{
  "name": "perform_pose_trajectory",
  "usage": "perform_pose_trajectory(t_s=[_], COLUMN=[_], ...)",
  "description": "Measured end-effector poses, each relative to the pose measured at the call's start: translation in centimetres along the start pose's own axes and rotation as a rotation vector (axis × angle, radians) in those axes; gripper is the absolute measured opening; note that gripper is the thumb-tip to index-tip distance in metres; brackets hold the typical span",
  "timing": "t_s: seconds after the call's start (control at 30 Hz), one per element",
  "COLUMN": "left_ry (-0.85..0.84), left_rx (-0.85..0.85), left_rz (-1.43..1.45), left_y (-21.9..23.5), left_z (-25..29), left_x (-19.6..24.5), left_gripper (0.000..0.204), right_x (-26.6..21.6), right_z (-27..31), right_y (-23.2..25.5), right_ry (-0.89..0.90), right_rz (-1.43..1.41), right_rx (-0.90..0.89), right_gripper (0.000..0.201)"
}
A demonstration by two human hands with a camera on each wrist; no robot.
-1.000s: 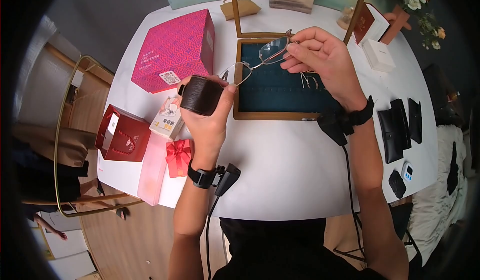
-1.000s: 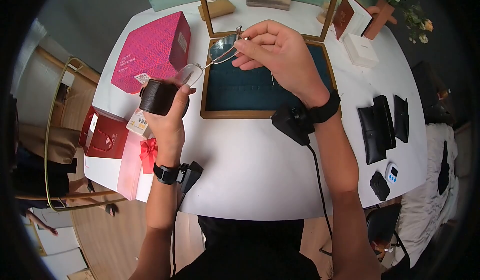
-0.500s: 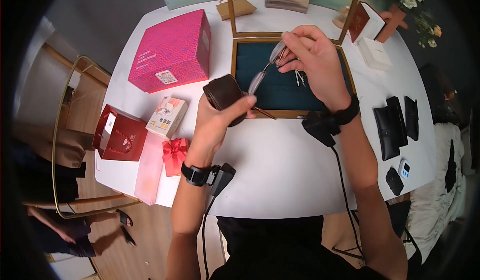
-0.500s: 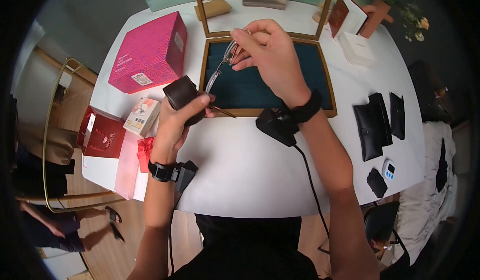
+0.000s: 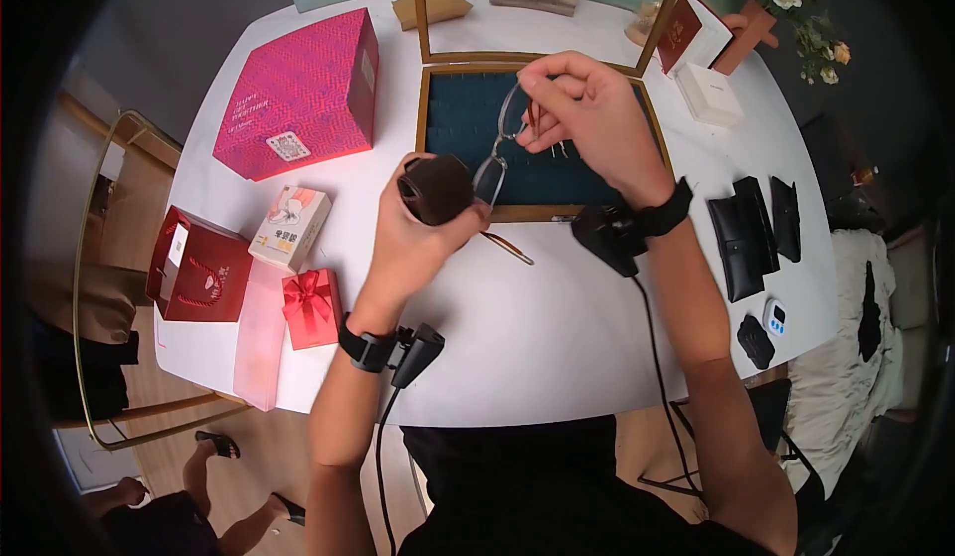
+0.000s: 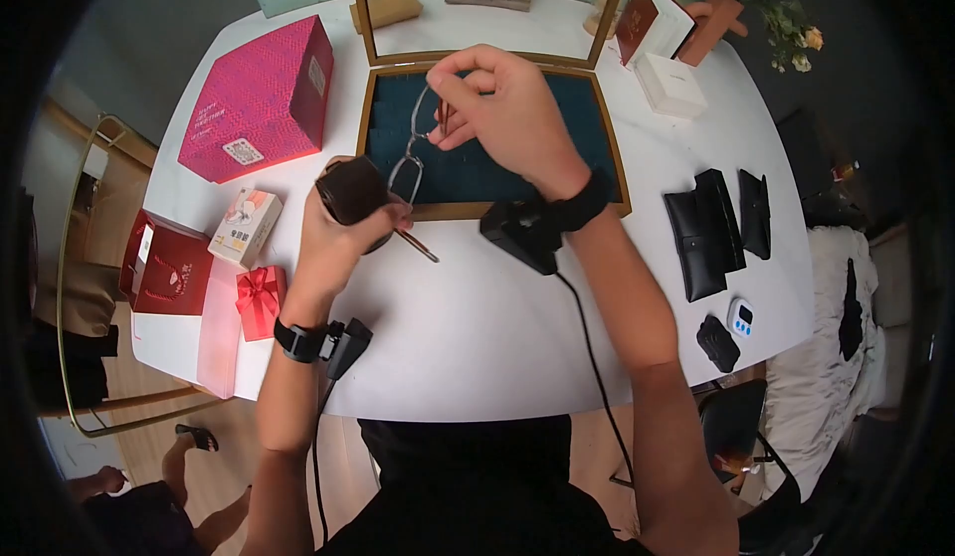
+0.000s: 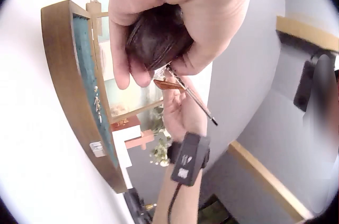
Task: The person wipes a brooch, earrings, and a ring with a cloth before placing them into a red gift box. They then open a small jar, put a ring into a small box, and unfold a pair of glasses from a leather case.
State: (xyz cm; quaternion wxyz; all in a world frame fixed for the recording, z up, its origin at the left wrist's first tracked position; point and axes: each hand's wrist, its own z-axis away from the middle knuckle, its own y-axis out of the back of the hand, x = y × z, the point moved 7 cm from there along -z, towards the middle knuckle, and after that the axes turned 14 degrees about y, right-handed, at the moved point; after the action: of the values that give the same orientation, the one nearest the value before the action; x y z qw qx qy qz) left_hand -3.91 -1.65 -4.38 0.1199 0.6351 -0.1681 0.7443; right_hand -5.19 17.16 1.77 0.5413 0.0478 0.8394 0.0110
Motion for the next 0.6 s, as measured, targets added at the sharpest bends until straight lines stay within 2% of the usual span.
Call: perform_pose_trajectory(t_s=[0.03,0.07,0.1,0.17,0.23,0.3,0.33,0.37,0.43,0.57,0.6], left_ry=[0.003,0.073,0.142,0.134,0.157,0.182,0.206,0.208,0.234,0.31,0.325], left_rx=[0.002,-0.057,-0.117,-0.136,-0.206,-0.218,-0.227,-0.232,-0.234,-0.286,-0.316], left_rz=[0.007,0.079,0.15,0.165,0.172,0.183,0.19,0.193,0.179,0.201,0.271], left_y=[0.3,0.4,0.4,0.7,0.5,0.1,-0.1,-0.2,-0.2,-0.1,0.1], left_z=[0.0,-0.1,-0.1,0.1,0.4,0.8,0.9,0.9,0.9,0.8,0.8], left_x=[0.3,0.0,-0.2,0.0,0.4,0.5,0.3,0.2,-0.3,-0.6,-0.7], left_gripper=[0.029,0.028,0.027,0.028,0.03,0.032,0.033,0.033,0.038,0.041,0.042], right_x=[-0.3,-0.5,-0.8,-2.2,-3.7,-6.4,-6.3,-6.1,-6.2,-6.6,-6.5], right_z=[0.0,-0.1,0.1,0.7,1.5,2.3,2.8,3.0,3.8,4.3,3.9], right_y=[0.3,0.7,1.5,1.5,1.4,0.5,0.2,0.3,-0.1,-0.1,0.8], right_ry=[0.0,0.044,0.042,0.132,0.152,0.504,0.631,0.626,0.761,0.707,0.556], right_rz=[0.025,0.049,0.053,0.243,0.316,0.687,0.772,0.776,1.052,0.989,0.754], right_rx=[-0.031,-0.115,-0.119,-0.331,-0.395,-0.501,-0.559,-0.559,-0.607,-0.632,-0.576], right_gripper=[0.021,0.021,0.021,0.02,0.017,0.018,0.016,0.016,0.012,0.009,0.009])
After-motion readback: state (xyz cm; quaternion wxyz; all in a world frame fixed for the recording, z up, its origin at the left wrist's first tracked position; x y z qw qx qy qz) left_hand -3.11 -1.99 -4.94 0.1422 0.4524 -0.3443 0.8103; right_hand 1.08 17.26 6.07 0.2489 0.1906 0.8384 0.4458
